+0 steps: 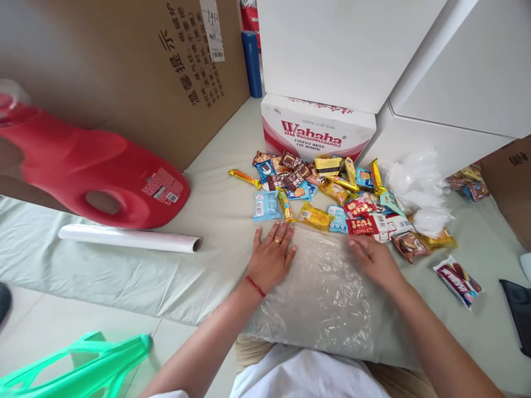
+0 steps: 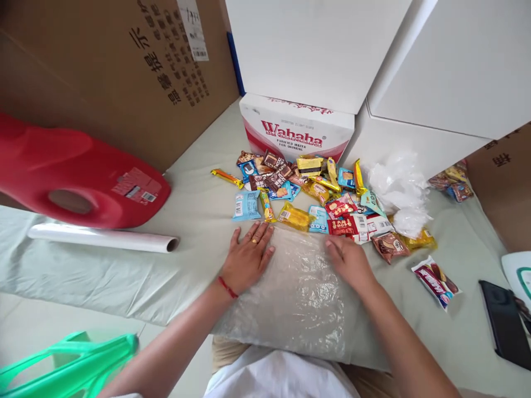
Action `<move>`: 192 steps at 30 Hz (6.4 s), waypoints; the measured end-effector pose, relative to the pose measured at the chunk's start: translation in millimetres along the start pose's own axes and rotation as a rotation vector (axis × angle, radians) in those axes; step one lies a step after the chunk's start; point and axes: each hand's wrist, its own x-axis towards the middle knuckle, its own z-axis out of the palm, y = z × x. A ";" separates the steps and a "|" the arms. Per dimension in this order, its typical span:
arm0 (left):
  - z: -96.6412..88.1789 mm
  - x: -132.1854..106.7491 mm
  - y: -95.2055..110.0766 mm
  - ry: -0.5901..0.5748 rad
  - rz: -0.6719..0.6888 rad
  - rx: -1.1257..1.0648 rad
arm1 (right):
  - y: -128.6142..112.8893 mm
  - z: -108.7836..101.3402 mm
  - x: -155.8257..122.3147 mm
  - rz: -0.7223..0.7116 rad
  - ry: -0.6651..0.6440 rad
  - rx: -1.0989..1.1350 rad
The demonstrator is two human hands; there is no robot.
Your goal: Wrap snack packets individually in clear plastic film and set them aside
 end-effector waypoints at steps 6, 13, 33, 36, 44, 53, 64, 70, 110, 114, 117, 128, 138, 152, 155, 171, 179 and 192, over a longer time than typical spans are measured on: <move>-2.1 -1.5 -1.9 -0.002 0.014 -0.049 | -67.7 -3.7 140.3 -0.270 -0.063 -0.398; -0.1 -4.2 -5.4 0.017 0.032 -0.054 | -101.7 24.2 243.4 -0.311 -0.104 -0.616; -6.4 0.3 -4.4 -0.030 -0.012 -0.063 | -84.8 58.7 -27.6 -0.344 -0.206 -0.256; -4.7 0.9 -2.8 -0.025 -0.012 -0.024 | -78.1 59.5 -31.1 -0.355 -0.151 -0.248; -1.4 -0.4 3.1 -0.009 -0.023 0.032 | -82.0 53.2 -33.7 -0.338 -0.134 -0.136; -1.2 -2.6 1.6 0.027 -0.029 0.017 | -78.3 24.6 -9.3 -0.290 -0.301 -0.008; 1.3 -3.9 -5.9 0.028 -0.015 0.017 | -120.4 44.7 245.1 -0.356 -0.201 -0.516; 0.9 -3.6 -6.3 0.017 -0.007 -0.008 | -124.7 52.3 266.9 -0.299 -0.205 -0.646; -4.2 -3.6 1.8 0.046 -0.030 0.049 | -94.6 52.4 -29.0 -0.233 -0.219 -0.194; -4.1 -4.6 0.8 0.058 -0.024 0.037 | -94.3 54.6 -29.9 -0.256 -0.205 -0.172; -3.2 -4.5 -0.5 0.073 -0.025 0.009 | -92.9 47.4 -26.4 -0.253 -0.226 -0.107; -2.3 -4.7 -6.3 0.070 -0.019 -0.075 | -100.0 13.0 181.4 -0.093 0.000 -0.422; 0.3 -4.3 -7.9 0.091 -0.030 -0.080 | -118.3 43.8 244.9 -0.032 0.079 -0.355; -1.0 -2.2 -4.8 0.083 -0.016 -0.005 | 11.7 -69.5 -33.3 0.522 -0.197 0.448; -2.6 -0.6 -3.0 0.073 -0.012 0.028 | 40.2 -84.3 -66.8 0.573 -0.165 0.337; -5.1 -1.8 1.8 0.040 -0.028 0.054 | 93.7 -74.8 -123.5 0.288 0.104 -0.450; -3.1 -2.2 -1.7 0.039 -0.028 0.002 | -36.2 -64.0 -80.7 0.082 -0.001 -0.066; -3.1 -3.1 -3.6 0.046 -0.025 -0.072 | -109.5 30.0 -17.9 -0.195 -0.220 -0.132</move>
